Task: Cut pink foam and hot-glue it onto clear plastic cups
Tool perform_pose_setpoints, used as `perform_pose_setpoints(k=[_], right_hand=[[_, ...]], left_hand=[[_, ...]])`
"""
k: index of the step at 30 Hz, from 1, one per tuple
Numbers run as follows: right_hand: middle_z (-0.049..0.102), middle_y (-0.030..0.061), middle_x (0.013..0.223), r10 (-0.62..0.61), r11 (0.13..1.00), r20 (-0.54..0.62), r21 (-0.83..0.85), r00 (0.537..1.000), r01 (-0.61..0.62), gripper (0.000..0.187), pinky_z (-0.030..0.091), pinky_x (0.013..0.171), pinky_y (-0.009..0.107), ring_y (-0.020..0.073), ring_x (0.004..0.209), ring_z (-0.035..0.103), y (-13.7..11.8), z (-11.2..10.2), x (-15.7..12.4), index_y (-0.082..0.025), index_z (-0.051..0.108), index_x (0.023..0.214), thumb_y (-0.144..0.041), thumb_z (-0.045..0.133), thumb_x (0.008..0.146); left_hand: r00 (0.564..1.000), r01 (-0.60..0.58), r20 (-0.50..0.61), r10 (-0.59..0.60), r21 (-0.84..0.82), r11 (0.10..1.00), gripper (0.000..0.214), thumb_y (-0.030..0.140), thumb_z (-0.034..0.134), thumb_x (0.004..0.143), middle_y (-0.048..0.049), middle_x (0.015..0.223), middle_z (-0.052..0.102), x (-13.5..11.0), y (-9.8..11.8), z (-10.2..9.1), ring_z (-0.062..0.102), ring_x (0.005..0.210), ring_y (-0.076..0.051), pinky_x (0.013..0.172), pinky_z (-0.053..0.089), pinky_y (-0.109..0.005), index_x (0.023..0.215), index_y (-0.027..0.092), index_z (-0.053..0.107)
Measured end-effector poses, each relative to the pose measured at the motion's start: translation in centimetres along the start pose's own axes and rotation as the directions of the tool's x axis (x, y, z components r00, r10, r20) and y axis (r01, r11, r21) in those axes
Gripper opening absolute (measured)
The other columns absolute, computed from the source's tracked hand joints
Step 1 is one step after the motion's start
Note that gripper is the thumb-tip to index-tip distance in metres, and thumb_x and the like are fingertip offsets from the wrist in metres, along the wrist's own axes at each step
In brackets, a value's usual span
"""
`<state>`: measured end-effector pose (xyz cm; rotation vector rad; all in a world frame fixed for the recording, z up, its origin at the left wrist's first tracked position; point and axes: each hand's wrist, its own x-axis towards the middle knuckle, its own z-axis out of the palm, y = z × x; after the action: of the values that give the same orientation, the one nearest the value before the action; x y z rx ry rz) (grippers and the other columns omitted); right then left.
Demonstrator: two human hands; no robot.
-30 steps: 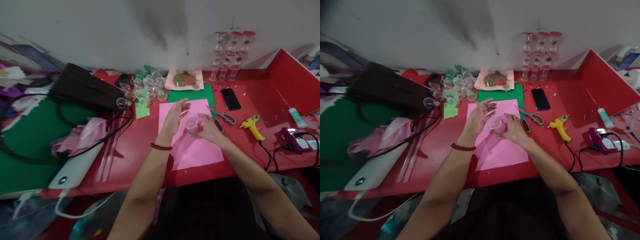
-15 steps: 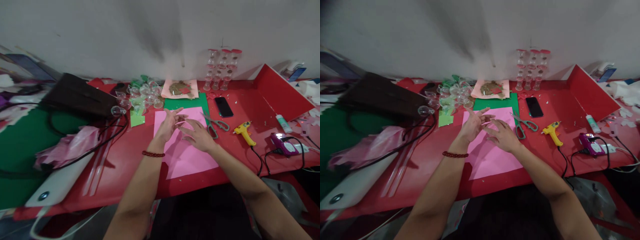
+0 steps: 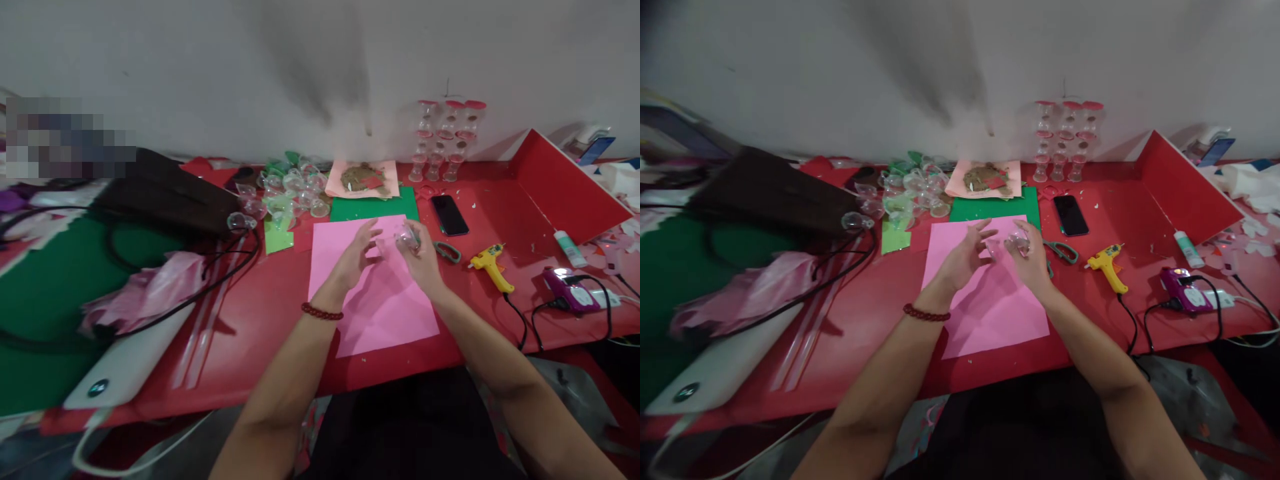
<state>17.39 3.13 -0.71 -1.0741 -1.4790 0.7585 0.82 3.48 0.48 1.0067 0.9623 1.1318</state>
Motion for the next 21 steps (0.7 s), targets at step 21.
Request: perform_pose_setpoints(k=[21], right_hand=[[0.043,-0.0042,0.072,0.054,0.967,0.095,0.244,0.994,-0.075,0.036,0.041,0.061,0.031,0.0139,0.061,0.042,-0.8,1.8,-1.7,-0.027,0.042,0.089,-0.061,0.041,0.101]], left_hand=[[0.921,-0.2,-0.322,0.221,0.097,0.975,0.025,0.028,0.053,0.093,0.0016,0.072,0.044,-3.2,0.2,5.4,0.039,0.062,-0.012,0.062,0.038,-0.027,0.071,0.022,0.042]])
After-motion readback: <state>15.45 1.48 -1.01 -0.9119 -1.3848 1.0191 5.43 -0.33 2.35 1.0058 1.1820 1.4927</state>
